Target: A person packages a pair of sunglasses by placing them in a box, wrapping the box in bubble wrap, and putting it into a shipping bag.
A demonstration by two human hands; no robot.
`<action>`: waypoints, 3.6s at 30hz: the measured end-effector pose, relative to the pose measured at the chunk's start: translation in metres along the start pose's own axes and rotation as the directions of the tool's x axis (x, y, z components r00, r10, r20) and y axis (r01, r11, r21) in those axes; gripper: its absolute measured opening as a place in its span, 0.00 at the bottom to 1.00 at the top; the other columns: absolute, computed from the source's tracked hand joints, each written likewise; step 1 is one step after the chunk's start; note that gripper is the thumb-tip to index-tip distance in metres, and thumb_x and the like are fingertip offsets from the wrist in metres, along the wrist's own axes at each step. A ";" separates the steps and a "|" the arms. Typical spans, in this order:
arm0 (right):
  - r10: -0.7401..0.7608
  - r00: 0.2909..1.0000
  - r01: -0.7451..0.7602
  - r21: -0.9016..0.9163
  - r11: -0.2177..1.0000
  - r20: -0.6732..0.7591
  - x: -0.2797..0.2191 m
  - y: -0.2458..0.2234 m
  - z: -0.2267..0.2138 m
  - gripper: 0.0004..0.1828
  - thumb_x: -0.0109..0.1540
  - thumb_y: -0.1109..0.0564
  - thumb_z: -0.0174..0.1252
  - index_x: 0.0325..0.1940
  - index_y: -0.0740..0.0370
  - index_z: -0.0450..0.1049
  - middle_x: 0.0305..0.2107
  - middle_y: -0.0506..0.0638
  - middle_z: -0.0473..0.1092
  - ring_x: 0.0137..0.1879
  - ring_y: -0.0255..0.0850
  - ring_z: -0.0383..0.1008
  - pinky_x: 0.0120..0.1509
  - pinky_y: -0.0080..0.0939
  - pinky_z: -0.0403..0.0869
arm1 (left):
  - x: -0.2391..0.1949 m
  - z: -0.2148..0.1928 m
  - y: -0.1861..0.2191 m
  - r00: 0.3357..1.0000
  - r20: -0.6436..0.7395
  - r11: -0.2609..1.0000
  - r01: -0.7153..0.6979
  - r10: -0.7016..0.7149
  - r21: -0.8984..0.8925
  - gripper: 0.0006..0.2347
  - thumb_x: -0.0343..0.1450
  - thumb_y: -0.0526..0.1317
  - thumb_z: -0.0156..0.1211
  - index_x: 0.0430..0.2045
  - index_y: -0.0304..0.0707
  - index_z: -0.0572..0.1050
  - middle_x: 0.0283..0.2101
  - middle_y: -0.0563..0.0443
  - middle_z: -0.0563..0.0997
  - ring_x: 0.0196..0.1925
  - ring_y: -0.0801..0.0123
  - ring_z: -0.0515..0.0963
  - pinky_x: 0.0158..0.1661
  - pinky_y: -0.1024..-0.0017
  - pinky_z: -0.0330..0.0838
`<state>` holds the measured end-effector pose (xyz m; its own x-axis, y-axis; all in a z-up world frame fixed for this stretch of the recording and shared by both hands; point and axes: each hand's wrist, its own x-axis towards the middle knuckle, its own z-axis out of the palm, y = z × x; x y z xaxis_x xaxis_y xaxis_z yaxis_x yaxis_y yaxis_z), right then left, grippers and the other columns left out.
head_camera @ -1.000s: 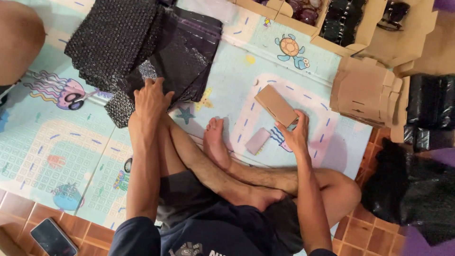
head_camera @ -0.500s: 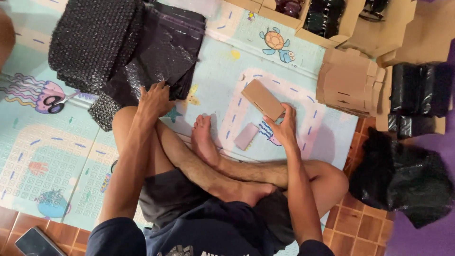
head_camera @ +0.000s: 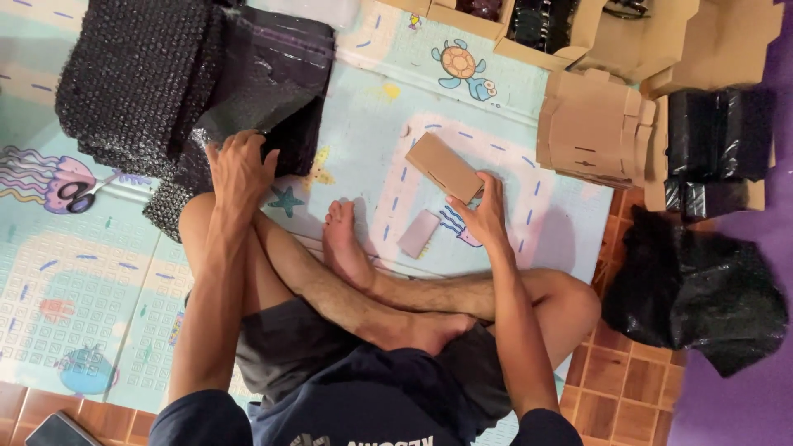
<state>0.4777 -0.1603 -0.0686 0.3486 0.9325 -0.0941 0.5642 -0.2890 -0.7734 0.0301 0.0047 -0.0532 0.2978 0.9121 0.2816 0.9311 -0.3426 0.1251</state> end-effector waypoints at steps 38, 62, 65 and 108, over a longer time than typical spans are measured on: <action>0.413 0.796 -0.015 0.668 0.744 -0.443 0.025 0.013 -0.038 0.33 0.65 0.35 0.64 0.57 0.66 0.67 0.41 0.52 0.63 0.39 0.44 0.76 0.45 0.36 0.81 | -0.052 0.091 0.255 0.866 0.497 -0.106 0.491 -0.046 -0.865 0.28 0.66 0.21 0.56 0.64 0.43 0.71 0.61 0.44 0.74 0.54 0.66 0.79 0.57 0.68 0.74; 0.172 0.977 -0.058 0.618 0.784 -0.126 0.010 -0.007 -0.023 0.43 0.67 0.39 0.65 0.69 0.73 0.56 0.63 0.78 0.52 0.61 0.66 0.72 0.65 0.56 0.76 | -0.057 0.051 0.235 0.816 0.371 0.849 -0.249 0.442 -0.465 0.37 0.64 0.33 0.60 0.73 0.55 0.57 0.55 0.50 0.80 0.66 0.62 0.71 0.64 0.49 0.59; 0.169 0.973 -0.035 0.627 0.779 -0.156 0.011 -0.004 -0.025 0.42 0.66 0.40 0.66 0.69 0.74 0.58 0.61 0.75 0.54 0.56 0.60 0.75 0.60 0.52 0.78 | -0.054 0.038 0.207 0.924 0.320 0.928 -0.087 0.211 -0.361 0.31 0.65 0.29 0.53 0.66 0.51 0.65 0.50 0.50 0.80 0.58 0.61 0.75 0.58 0.51 0.64; 0.039 0.997 -0.041 -0.024 0.999 -0.071 0.032 0.007 -0.051 0.32 0.74 0.41 0.45 0.74 0.68 0.58 0.66 0.69 0.60 0.71 0.67 0.60 0.74 0.65 0.60 | 0.005 0.095 0.293 0.992 0.125 0.743 0.105 -0.029 -0.661 0.30 0.65 0.55 0.72 0.61 0.50 0.69 0.47 0.56 0.78 0.57 0.61 0.67 0.52 0.58 0.61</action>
<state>0.5309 -0.1437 -0.0453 0.4226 0.9028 -0.0800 0.5670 -0.3322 -0.7537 0.3242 -0.0701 -0.1058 0.2942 0.9428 0.1568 0.5844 -0.3073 0.7510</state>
